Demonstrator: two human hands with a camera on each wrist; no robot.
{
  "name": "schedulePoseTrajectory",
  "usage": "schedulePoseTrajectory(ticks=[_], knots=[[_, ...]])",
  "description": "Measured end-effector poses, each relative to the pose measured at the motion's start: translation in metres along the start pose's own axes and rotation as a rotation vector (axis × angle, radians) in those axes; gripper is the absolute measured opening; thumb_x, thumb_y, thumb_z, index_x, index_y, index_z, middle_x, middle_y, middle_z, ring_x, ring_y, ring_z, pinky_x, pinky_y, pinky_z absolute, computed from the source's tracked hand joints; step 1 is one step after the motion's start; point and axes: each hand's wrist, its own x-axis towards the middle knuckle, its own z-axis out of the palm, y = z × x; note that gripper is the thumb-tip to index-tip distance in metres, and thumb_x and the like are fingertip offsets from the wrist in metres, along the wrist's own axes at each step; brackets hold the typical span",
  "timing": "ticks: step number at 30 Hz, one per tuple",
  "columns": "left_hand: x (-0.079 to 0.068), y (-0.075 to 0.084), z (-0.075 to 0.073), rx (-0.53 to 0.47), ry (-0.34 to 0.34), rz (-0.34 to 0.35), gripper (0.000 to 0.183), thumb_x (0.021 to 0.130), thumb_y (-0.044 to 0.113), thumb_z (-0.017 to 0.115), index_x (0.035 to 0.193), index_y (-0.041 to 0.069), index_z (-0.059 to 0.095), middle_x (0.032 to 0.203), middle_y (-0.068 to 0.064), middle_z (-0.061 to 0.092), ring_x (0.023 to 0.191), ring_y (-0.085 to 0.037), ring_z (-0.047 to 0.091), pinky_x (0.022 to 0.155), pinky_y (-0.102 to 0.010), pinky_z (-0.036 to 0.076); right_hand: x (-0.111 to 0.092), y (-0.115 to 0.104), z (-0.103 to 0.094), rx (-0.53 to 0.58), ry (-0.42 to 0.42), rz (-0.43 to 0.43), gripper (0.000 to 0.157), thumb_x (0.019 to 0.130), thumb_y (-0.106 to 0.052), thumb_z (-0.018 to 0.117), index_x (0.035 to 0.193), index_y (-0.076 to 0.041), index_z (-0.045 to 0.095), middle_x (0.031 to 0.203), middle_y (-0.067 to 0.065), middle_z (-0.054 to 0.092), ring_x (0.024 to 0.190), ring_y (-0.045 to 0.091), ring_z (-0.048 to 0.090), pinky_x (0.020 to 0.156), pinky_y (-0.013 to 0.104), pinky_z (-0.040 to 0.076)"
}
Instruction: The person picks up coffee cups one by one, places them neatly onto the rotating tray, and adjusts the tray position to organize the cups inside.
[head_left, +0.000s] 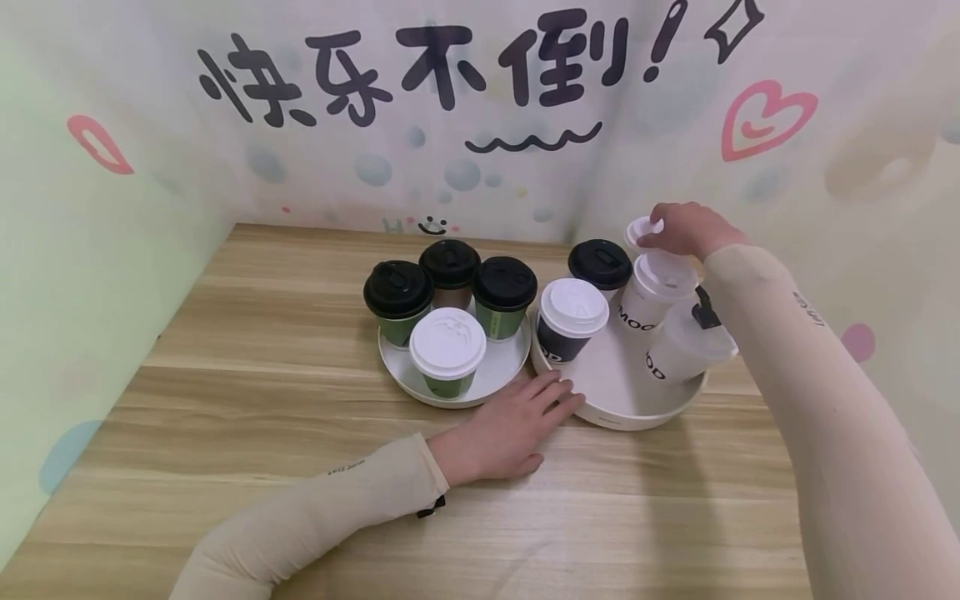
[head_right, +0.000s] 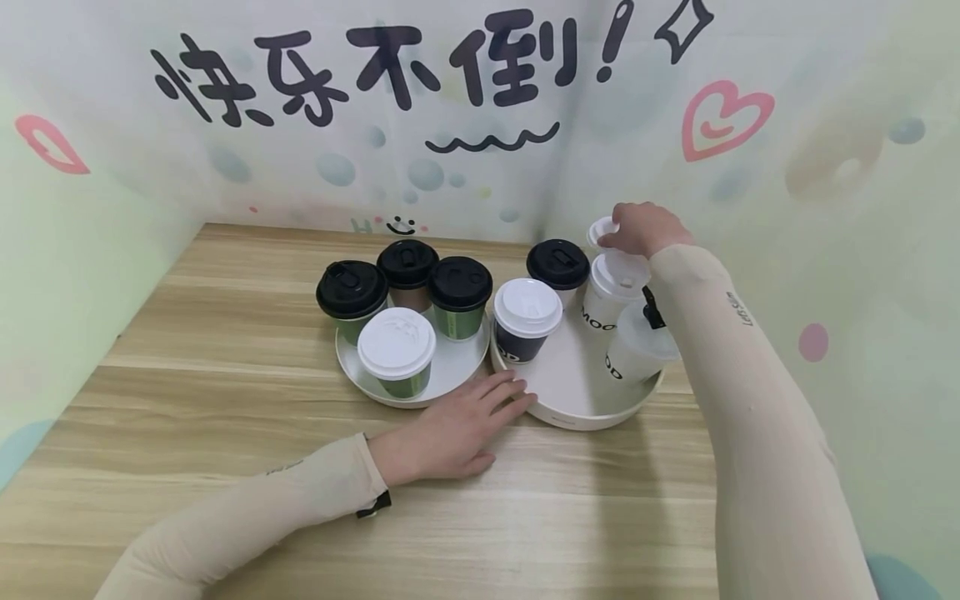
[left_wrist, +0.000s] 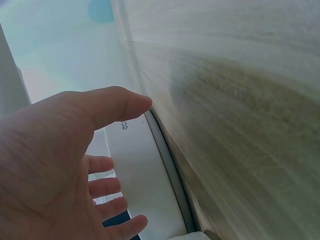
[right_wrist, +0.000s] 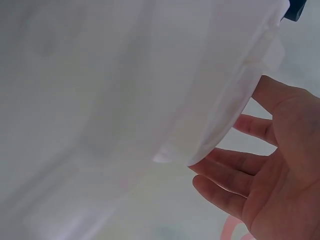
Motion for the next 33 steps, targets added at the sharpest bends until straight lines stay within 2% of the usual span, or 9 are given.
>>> schedulePoseTrajectory(ticks=[15,22,33], knots=[[0.001,0.003,-0.002,0.012,0.011,0.004,0.087,0.087,0.048,0.068,0.156,0.018,0.025,0.158,-0.004,0.034,0.152,-0.026,0.025,0.117,-0.040,0.039,-0.004,0.002,-0.003,-0.019,0.081,-0.002,0.067,0.095,-0.046,0.057,0.143,-0.003,0.040,0.137,0.031,0.049,0.115,0.046,0.050,0.096,0.061,0.047],[0.001,0.004,-0.002,0.008,0.015,-0.001,0.087,0.087,0.048,0.068,0.156,0.018,0.026,0.158,-0.004,0.034,0.152,-0.025,0.025,0.117,-0.039,0.040,-0.010,-0.005,-0.017,-0.038,0.127,-0.024,0.070,0.095,-0.045,0.059,0.144,0.000,0.039,0.137,0.032,0.049,0.117,0.048,0.049,0.099,0.064,0.045],[0.001,0.003,0.002,-0.008,0.027,-0.005,0.086,0.086,0.045,0.069,0.156,0.017,0.026,0.158,-0.005,0.034,0.152,-0.026,0.025,0.118,-0.040,0.038,-0.025,-0.009,-0.044,-0.076,0.239,-0.068,0.072,0.092,-0.047,0.060,0.139,0.005,0.043,0.129,0.032,0.056,0.108,0.046,0.054,0.092,0.060,0.047]])
